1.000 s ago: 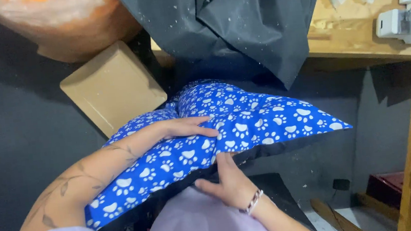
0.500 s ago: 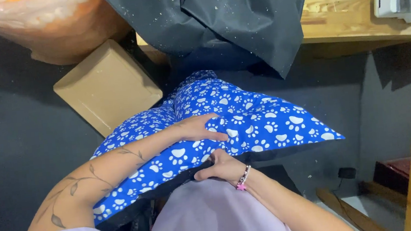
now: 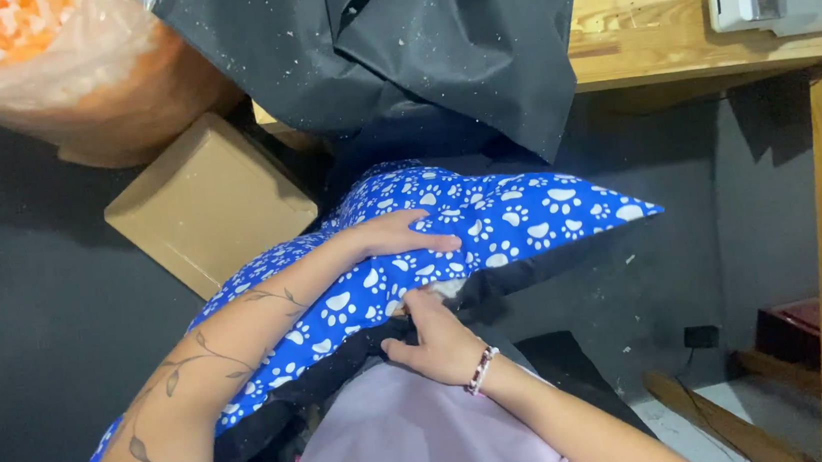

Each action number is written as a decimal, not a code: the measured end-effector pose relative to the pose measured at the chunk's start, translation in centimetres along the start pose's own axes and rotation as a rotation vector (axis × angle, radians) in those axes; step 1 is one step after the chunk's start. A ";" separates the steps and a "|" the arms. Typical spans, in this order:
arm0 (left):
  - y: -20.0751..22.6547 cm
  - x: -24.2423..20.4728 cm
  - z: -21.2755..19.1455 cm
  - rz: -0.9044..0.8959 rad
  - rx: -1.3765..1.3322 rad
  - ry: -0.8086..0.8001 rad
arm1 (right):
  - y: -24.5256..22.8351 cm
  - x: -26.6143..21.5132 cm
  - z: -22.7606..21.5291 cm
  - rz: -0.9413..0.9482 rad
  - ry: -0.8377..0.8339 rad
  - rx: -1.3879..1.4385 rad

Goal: Stuffing a blue patterned cushion cover with shredded foam pieces from a large bag and closing the opening.

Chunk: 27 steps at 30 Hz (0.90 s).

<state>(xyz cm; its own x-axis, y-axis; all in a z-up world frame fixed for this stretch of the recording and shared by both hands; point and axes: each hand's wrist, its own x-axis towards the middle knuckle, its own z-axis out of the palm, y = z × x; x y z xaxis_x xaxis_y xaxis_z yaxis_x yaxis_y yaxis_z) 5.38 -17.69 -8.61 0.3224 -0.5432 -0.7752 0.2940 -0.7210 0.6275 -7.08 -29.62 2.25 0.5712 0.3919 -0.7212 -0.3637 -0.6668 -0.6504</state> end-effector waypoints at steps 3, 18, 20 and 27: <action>-0.8 -0.2 -0.8 -0.011 -0.055 0.012 | -1.2 -1.1 -0.4 0.015 0.033 -0.105; -1.3 -3.5 -1.2 0.024 -0.038 0.081 | 0.4 6.0 0.3 0.020 -0.065 -0.754; -1.8 -4.1 -1.6 0.032 -0.007 0.088 | -0.7 5.4 -0.3 0.037 -0.064 -0.727; -1.5 -8.1 -1.9 0.057 -0.010 0.181 | -3.9 2.2 -0.8 -0.011 0.009 -0.613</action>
